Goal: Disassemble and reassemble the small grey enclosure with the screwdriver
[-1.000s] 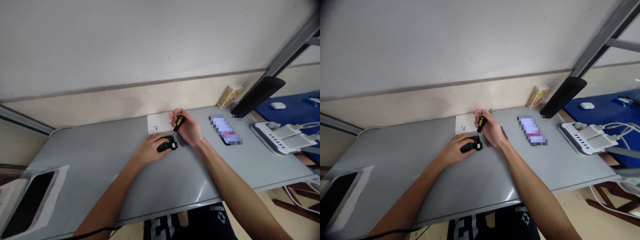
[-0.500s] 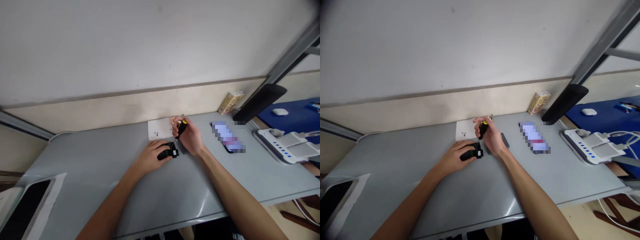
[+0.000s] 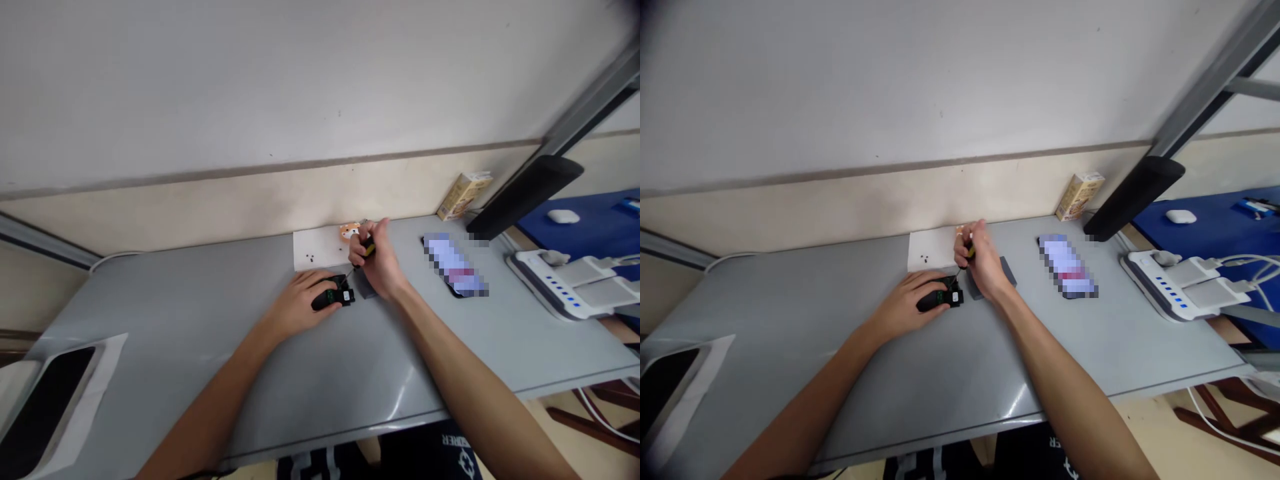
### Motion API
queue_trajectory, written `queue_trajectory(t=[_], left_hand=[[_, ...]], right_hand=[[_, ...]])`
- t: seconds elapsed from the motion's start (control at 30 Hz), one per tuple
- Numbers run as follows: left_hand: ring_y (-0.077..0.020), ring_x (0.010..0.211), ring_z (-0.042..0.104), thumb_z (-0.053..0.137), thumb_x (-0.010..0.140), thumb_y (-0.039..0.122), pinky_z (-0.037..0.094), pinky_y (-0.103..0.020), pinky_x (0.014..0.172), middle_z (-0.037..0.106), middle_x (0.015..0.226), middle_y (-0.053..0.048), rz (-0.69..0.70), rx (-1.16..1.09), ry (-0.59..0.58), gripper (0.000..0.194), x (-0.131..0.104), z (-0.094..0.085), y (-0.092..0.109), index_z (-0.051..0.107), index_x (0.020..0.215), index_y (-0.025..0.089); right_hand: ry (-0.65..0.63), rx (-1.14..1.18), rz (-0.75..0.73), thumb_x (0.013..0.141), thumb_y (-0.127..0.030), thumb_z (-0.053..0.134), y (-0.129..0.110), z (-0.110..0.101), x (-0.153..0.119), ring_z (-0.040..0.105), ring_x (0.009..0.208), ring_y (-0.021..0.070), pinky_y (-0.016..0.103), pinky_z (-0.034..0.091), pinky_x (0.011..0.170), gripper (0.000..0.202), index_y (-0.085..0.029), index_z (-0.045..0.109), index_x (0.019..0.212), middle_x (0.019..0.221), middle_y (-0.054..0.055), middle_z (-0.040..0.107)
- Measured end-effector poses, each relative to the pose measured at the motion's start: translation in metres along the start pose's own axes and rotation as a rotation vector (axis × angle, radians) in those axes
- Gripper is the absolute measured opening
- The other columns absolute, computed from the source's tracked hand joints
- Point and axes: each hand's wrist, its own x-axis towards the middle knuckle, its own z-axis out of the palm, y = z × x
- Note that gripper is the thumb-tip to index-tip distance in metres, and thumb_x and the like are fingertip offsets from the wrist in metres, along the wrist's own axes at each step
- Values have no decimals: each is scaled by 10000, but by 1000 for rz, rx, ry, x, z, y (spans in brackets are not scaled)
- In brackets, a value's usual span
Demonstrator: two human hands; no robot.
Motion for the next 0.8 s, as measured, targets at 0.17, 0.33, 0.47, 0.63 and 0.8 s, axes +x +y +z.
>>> queue_trajectory(t=[0.17,0.33,0.47,0.63,0.8], left_hand=[[-236,1218,631,682,945,361,496,-440,1071,670,1331,-56,19,9,15,230,0,1,-1,696,1152,261],[-243,1242,620,674,954,355,489,-451,1081,669,1339,-54,24,10,4,238,0,0,1,695,1176,273],[-240,1254,613,668,955,344,483,-446,1088,660,1355,-44,5,9,-12,224,-1,-1,1,700,1167,279],[-238,1242,621,667,957,376,478,-441,1092,664,1343,-46,9,6,2,224,-2,2,-2,700,1150,268],[-243,1226,631,673,951,379,487,-450,1075,668,1340,-50,2,-7,10,224,-1,2,-2,702,1142,265]], right_hand=[[-39,62,84,909,-541,635,-4,-1,-1,517,726,143,291,483,672,301,-243,625,948,852,18,528],[-17,-41,35,807,-503,790,-1,-3,-2,567,715,126,283,480,643,397,-241,492,810,921,5,583],[38,-156,-11,820,-619,742,3,-2,-1,326,506,88,252,316,467,512,-250,391,767,660,-63,385],[6,-84,23,907,-718,527,-1,0,1,418,578,137,289,416,541,460,-261,552,861,674,-23,411],[-2,-23,38,881,-499,684,-6,-4,0,604,874,162,312,513,798,286,-236,583,831,932,28,593]])
